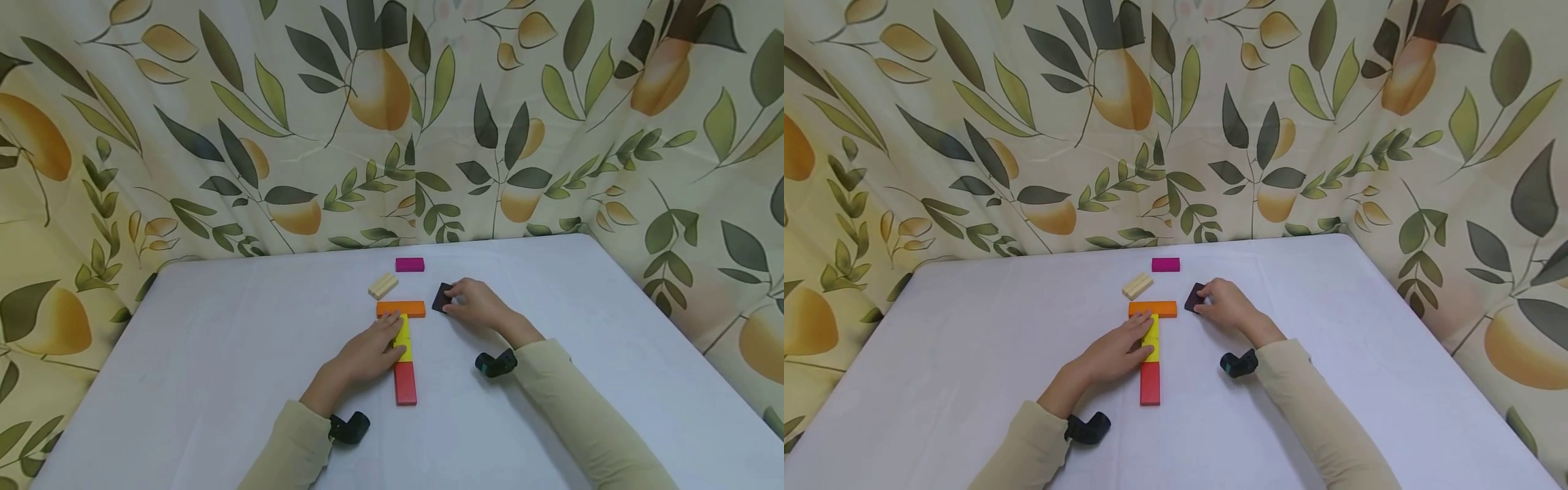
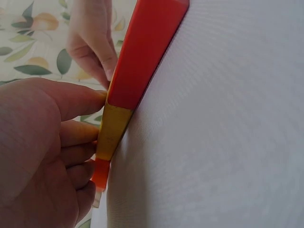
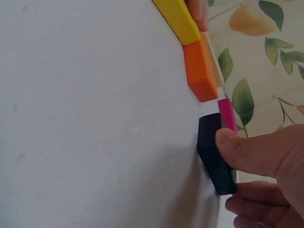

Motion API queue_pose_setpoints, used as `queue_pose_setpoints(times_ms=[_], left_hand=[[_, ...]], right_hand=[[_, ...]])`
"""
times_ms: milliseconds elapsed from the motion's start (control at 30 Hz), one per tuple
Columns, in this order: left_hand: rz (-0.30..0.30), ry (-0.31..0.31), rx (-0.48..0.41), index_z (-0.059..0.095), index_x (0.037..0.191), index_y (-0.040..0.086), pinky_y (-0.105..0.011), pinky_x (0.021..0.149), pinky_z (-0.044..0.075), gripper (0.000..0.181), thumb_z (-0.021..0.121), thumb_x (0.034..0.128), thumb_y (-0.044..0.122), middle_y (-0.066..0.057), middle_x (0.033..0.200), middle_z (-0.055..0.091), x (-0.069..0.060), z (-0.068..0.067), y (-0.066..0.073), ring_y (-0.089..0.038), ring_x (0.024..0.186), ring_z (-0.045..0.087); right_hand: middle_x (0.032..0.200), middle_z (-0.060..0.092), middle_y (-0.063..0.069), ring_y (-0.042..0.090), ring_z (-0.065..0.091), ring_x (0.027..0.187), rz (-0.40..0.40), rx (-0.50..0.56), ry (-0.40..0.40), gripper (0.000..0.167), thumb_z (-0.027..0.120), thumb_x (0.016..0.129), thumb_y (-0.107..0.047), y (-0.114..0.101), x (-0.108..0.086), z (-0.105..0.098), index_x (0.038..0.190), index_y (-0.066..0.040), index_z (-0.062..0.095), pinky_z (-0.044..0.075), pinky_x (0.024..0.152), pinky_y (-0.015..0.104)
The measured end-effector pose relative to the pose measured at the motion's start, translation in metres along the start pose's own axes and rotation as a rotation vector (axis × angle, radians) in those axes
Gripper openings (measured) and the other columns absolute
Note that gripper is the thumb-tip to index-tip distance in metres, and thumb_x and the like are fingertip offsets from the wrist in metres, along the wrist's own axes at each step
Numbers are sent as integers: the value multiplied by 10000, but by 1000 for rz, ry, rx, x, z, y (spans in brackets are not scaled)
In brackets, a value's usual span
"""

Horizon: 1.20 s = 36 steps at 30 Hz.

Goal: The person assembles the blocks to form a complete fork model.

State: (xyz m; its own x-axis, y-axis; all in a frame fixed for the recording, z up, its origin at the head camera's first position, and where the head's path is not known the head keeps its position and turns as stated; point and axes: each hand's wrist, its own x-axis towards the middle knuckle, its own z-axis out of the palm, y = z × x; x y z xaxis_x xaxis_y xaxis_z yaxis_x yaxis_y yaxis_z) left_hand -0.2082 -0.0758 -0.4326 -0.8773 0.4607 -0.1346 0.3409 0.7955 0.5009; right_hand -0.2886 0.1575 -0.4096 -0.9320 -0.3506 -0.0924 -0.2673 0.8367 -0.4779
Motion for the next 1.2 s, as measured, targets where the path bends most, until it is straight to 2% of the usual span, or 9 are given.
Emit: queue_pose_setpoints(times_ms=[167,567,1200], left_hand=[[-5,0,-5,307,1438,96,-372,1060,247,602,504,928,348,-12,1494,247,0,-1,0,-149,1369,157],[-6,-5,0,311,1436,94,-368,1062,241,598,505,929,346,-9,1495,245,1,-2,0,-146,1369,157],[5,4,-4,319,1433,94,-378,1056,250,603,508,927,362,-9,1491,253,3,1,-3,-147,1368,155]], right_hand=[[1183,540,216,357,468,1128,-29,-38,-32,376,685,835,-169,0,0,-4,1147,32,625,374,967,480],[1197,541,202,348,461,1139,-17,-20,-36,375,690,831,-163,0,6,-1,1156,14,627,375,968,478],[1233,527,222,367,445,1172,-49,-34,-45,375,675,843,-151,-4,15,2,1168,26,614,345,989,486]])
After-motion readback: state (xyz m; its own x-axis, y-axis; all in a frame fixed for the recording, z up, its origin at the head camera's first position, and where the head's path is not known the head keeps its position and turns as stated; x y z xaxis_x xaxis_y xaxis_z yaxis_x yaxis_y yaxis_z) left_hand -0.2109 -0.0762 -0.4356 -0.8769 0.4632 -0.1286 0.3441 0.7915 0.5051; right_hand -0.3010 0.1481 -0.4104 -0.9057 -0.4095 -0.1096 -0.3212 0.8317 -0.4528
